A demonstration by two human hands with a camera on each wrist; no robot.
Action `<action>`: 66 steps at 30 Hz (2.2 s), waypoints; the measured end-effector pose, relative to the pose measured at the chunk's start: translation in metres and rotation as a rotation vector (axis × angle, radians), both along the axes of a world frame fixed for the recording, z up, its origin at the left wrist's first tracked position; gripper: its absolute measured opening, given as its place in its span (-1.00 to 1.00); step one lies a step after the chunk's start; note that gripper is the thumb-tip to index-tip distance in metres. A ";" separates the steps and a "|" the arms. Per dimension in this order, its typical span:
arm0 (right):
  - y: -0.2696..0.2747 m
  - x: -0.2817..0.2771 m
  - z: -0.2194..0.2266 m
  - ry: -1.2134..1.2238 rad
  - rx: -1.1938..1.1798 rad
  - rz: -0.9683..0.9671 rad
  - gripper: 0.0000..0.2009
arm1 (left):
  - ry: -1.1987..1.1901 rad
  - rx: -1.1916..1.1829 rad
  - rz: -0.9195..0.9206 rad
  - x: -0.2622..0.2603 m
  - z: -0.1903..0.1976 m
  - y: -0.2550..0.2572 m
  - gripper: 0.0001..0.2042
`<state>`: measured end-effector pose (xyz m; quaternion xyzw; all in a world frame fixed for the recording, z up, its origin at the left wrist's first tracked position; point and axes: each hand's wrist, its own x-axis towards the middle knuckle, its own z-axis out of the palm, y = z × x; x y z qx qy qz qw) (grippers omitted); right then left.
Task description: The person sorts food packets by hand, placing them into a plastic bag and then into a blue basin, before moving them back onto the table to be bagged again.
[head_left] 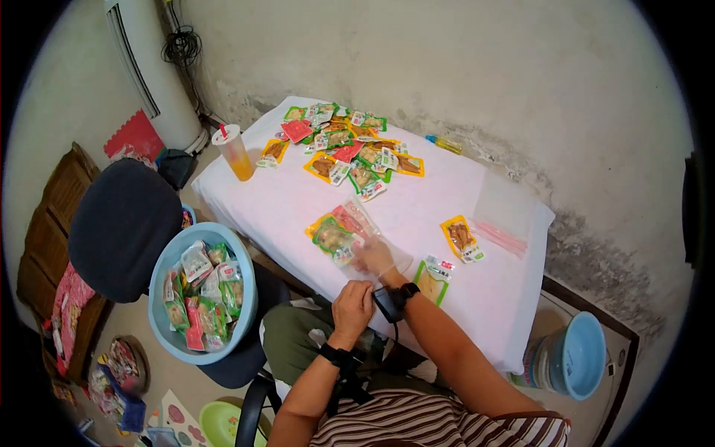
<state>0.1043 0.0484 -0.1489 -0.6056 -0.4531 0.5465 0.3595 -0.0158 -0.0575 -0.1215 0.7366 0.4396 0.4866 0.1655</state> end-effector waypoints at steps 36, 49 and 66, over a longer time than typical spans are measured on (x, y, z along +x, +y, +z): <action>-0.123 0.166 0.007 -0.804 0.271 0.163 -0.56 | 0.395 0.087 0.037 0.003 0.010 0.012 -0.82; -0.144 0.065 -0.012 0.760 0.162 -0.445 -0.73 | 0.249 0.151 0.019 0.000 0.016 0.015 -0.86; -0.053 0.005 -0.011 0.958 0.016 -0.376 -0.80 | 0.183 0.204 0.044 -0.005 0.015 0.012 -0.78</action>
